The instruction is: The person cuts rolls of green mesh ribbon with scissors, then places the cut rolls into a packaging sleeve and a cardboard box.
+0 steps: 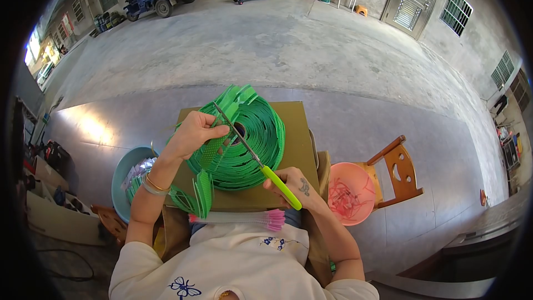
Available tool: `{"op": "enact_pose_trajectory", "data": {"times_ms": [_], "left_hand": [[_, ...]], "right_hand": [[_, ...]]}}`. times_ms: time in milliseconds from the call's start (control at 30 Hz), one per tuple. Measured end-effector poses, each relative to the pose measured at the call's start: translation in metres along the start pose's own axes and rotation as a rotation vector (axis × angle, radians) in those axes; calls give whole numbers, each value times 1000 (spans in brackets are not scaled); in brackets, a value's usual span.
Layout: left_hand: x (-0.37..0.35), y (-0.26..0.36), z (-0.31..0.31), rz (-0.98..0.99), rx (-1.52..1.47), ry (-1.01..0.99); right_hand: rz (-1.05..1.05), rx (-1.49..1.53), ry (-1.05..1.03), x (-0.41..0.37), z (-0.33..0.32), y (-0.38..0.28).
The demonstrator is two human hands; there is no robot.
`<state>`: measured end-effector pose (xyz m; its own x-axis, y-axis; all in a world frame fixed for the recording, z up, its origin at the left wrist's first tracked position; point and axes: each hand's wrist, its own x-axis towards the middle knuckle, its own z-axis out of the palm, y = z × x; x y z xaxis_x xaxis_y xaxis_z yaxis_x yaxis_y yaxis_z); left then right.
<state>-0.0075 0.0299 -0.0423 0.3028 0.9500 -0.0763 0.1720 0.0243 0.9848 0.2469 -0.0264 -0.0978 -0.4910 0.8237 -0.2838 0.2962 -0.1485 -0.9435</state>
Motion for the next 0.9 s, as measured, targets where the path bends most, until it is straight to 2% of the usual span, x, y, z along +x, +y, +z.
{"op": "enact_pose_trajectory", "data": {"times_ms": [100, 233, 333, 367, 467, 567, 667, 700, 767, 867, 900], "left_hand": [[1, -1, -1, -6, 6, 3], [-7, 9, 0, -3, -34, -24], [-16, 20, 1, 45, -96, -46], [-20, 25, 0, 65, -117, -49], [-29, 46, -3, 87, -97, -55], [-33, 67, 3, 147, -132, -54], [-35, 91, 19, 218, -138, -64], [-33, 96, 24, 248, -112, -78], [-29, 100, 35, 303, -62, -113], [-18, 94, 55, 409, 81, -79], [-11, 89, 58, 545, 145, -82]], "right_hand": [[-42, 64, 8, 0, -1, 0], [-88, 264, 321, 14, -8, 14], [-245, -694, 854, 35, -31, 38], [-275, -612, 905, 32, -33, 40], [-155, -767, 907, 32, -41, 75], [-185, -853, 863, 35, -36, 92], [-134, -936, 772, 36, -29, 92], [-176, -951, 739, 32, -30, 83], [-430, -683, 749, 28, -25, 37], [-780, 162, 320, 5, 0, -42], [-876, 442, 183, 2, 10, -57]]}}
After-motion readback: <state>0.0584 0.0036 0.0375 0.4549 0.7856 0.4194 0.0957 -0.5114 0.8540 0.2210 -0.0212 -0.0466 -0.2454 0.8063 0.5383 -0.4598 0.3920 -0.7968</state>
